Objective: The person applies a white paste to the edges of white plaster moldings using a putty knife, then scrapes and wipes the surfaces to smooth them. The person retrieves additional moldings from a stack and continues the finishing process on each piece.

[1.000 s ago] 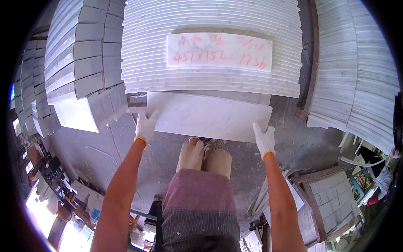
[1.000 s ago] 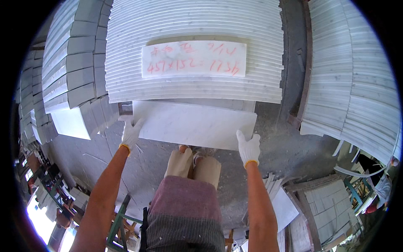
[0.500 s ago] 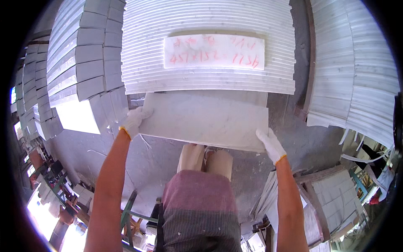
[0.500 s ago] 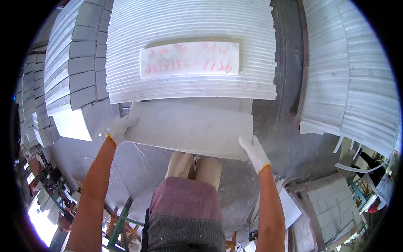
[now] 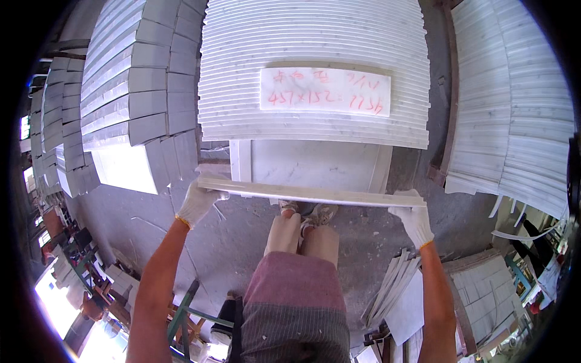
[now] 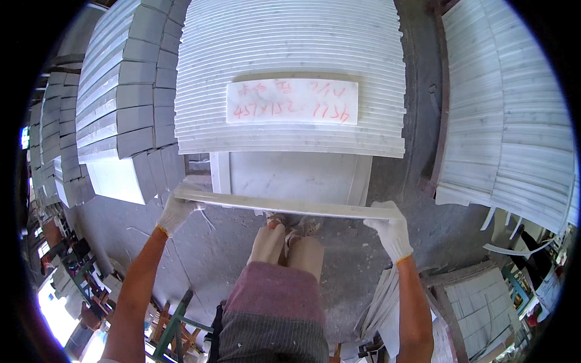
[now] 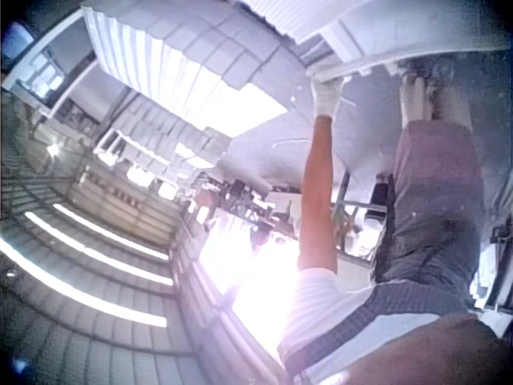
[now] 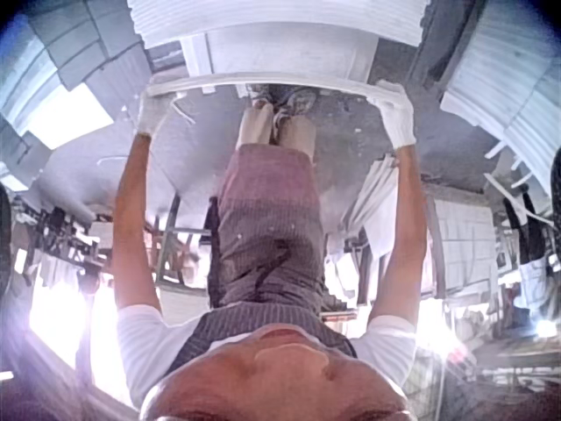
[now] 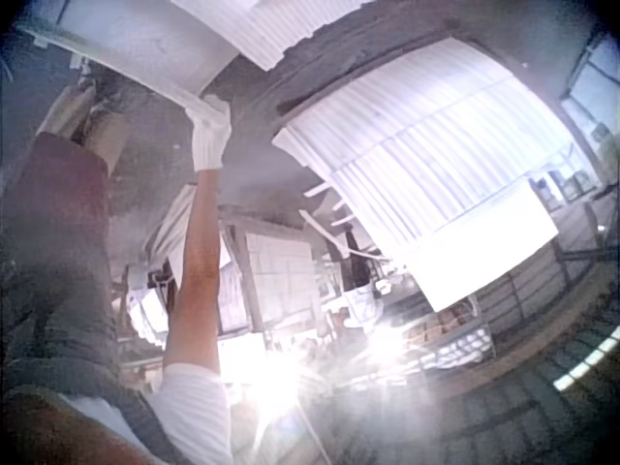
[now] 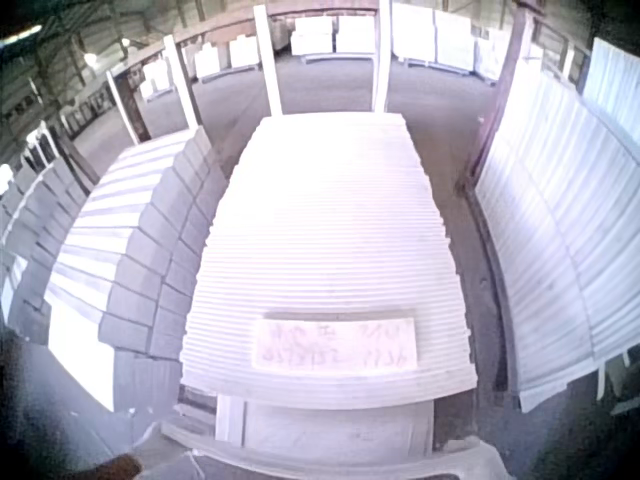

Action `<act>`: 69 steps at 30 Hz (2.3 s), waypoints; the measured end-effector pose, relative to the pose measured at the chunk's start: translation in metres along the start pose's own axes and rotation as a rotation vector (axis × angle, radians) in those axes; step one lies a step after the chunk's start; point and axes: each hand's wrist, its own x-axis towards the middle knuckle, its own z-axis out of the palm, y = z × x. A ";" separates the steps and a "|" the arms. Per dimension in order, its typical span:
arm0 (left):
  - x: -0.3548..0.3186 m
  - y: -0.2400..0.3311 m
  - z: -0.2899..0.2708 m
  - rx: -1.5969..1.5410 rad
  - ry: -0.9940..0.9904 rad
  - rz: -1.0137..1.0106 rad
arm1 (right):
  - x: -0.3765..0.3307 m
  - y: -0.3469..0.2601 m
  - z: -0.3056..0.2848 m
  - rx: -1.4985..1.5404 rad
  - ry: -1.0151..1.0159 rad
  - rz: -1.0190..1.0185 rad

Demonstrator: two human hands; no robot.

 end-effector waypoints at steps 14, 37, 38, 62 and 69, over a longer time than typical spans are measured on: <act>0.053 -0.010 0.018 -0.528 0.336 0.335 | 0.087 0.025 0.011 0.769 0.167 -0.305; 0.061 0.045 0.018 -0.301 0.420 0.162 | 0.091 -0.051 0.027 0.604 0.602 -0.296; 0.063 0.045 0.019 -0.442 0.462 0.130 | 0.095 -0.049 0.025 0.511 0.635 -0.299; 0.064 0.077 0.048 -0.740 0.818 0.048 | 0.106 -0.038 0.037 0.396 0.854 -0.320; 0.058 0.069 0.049 -0.747 0.800 0.050 | 0.098 -0.042 0.040 0.356 0.887 -0.339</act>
